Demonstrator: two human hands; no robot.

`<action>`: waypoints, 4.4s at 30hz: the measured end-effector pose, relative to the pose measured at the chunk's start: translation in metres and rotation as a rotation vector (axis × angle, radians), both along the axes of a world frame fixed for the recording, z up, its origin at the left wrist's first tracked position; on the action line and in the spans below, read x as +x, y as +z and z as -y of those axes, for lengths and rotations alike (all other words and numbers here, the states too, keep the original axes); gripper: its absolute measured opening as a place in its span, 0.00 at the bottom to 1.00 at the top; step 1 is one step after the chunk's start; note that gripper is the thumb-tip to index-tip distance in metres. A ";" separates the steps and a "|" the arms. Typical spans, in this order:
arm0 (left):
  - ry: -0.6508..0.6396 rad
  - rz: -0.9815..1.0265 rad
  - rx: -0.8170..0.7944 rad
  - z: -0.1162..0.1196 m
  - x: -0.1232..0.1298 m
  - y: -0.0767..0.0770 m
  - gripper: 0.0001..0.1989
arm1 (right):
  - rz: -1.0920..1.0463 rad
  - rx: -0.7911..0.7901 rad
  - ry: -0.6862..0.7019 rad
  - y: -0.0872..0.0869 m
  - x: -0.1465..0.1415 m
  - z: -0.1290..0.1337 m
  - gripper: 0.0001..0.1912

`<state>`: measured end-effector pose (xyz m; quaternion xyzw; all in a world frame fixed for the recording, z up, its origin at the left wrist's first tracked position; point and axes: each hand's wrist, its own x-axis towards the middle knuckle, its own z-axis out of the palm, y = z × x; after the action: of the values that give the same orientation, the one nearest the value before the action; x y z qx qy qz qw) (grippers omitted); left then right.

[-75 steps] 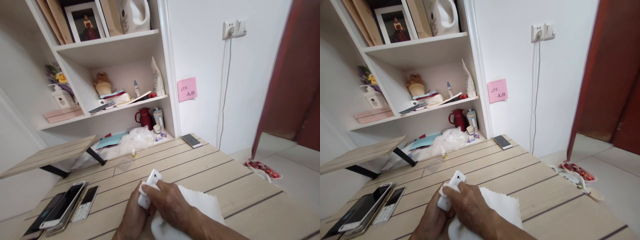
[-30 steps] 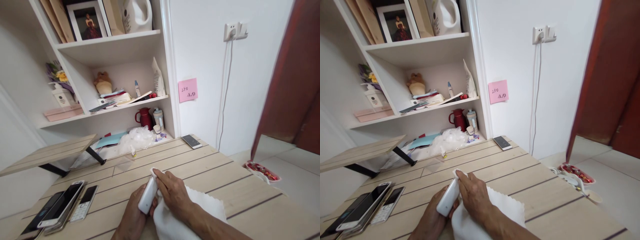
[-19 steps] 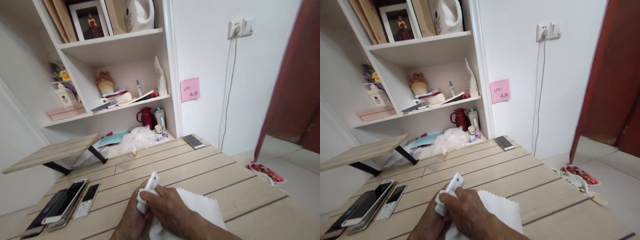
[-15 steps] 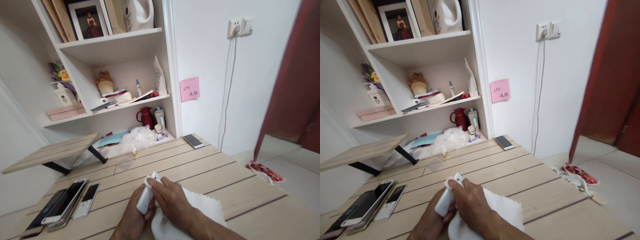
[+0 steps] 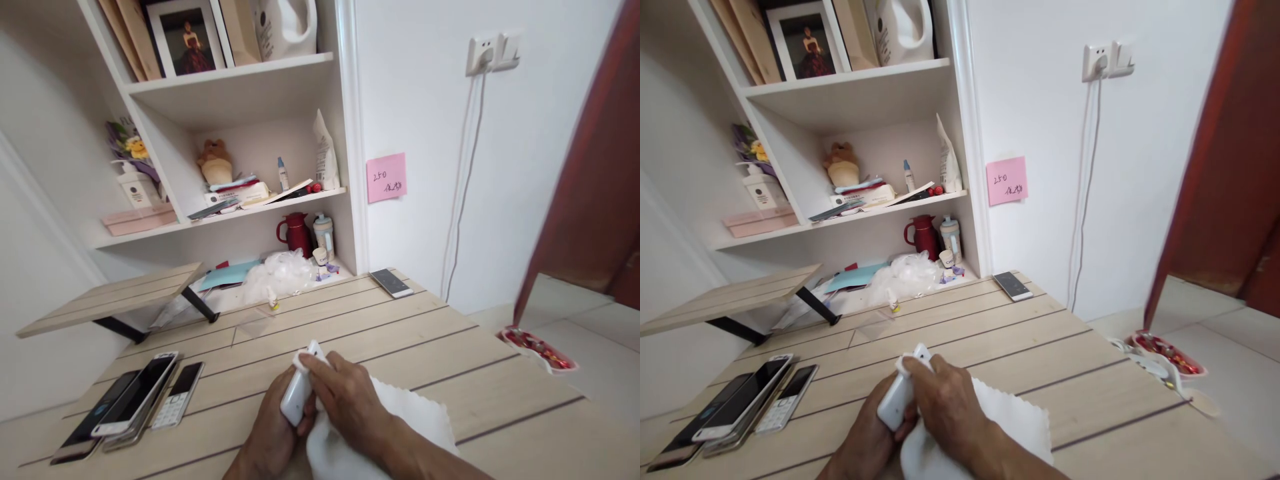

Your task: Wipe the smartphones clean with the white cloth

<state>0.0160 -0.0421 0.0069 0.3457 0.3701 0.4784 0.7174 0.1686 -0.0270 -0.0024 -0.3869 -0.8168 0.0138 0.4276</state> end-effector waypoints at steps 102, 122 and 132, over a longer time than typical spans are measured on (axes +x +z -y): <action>-0.020 -0.076 0.090 0.007 0.000 -0.001 0.29 | -0.006 0.210 -0.068 0.001 0.007 -0.001 0.22; 0.036 -0.160 0.132 0.010 -0.002 0.005 0.24 | -0.185 0.090 -0.061 -0.012 -0.001 -0.005 0.17; 0.051 0.049 0.004 0.005 -0.004 -0.003 0.22 | 0.041 0.245 -0.004 -0.006 0.000 0.003 0.19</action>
<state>0.0123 -0.0467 0.0035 0.3258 0.3604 0.5053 0.7132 0.1688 -0.0300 -0.0079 -0.3338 -0.8201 -0.0947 0.4550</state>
